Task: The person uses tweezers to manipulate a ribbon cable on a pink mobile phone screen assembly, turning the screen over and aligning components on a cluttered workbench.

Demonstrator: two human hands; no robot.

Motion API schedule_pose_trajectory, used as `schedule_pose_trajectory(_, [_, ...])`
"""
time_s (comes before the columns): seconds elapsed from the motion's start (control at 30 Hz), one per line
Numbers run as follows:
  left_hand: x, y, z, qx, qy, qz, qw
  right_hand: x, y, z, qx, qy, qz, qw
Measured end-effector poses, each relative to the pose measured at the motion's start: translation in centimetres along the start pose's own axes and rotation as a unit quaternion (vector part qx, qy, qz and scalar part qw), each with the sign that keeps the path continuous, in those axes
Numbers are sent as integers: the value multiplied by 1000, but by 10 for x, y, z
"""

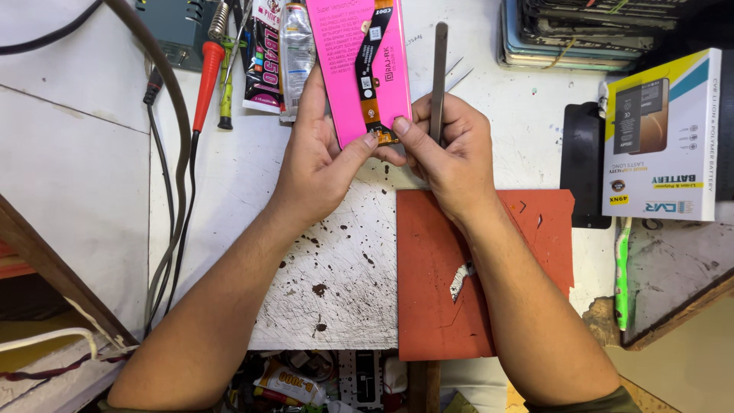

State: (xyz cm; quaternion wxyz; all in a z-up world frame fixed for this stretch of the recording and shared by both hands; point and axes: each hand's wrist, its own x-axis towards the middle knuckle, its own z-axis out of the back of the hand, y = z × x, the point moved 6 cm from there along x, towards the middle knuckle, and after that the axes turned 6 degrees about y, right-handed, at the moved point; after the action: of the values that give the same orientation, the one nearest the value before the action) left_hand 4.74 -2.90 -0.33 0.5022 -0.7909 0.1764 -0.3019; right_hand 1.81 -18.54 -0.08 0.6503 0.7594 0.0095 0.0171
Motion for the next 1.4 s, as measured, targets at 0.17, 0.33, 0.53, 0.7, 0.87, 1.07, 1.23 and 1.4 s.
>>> schedule_pose_trajectory(0.17, [-1, 1, 2, -6, 13, -3, 1000, 0, -2, 3, 9, -7, 0, 1000])
schedule_pose_trajectory(0.33, [-1, 1, 3, -20, 12, 6, 1000, -1, -4, 4, 14, -13, -9, 1000])
schedule_pose_trajectory(0.53, [-2, -2, 1, 13, 32, -6, 999, -1, -3, 4, 13, -10, 0, 1000])
schedule_pose_trajectory(0.7, [-1, -2, 2, 22, 23, -7, 999, 1, 0, 2, -14, -16, 28, 999])
schedule_pose_trajectory(0.87, [-6, -1, 3, 61, 2, -7, 998, -1, 3, -1, -18, -16, 14, 1000])
schedule_pose_trajectory(1.07, [-6, -6, 2, 68, -16, 15, 997, -3, 2, 0, -22, -24, 14, 999])
schedule_pose_trajectory(1.23, [-6, -9, 2, 62, -25, 29, 997, -3, 1, 1, -32, -28, 14, 999])
schedule_pose_trajectory(1.4, [-4, -12, 6, 53, -18, -3, 998, -4, 0, 5, 87, -20, 6, 996])
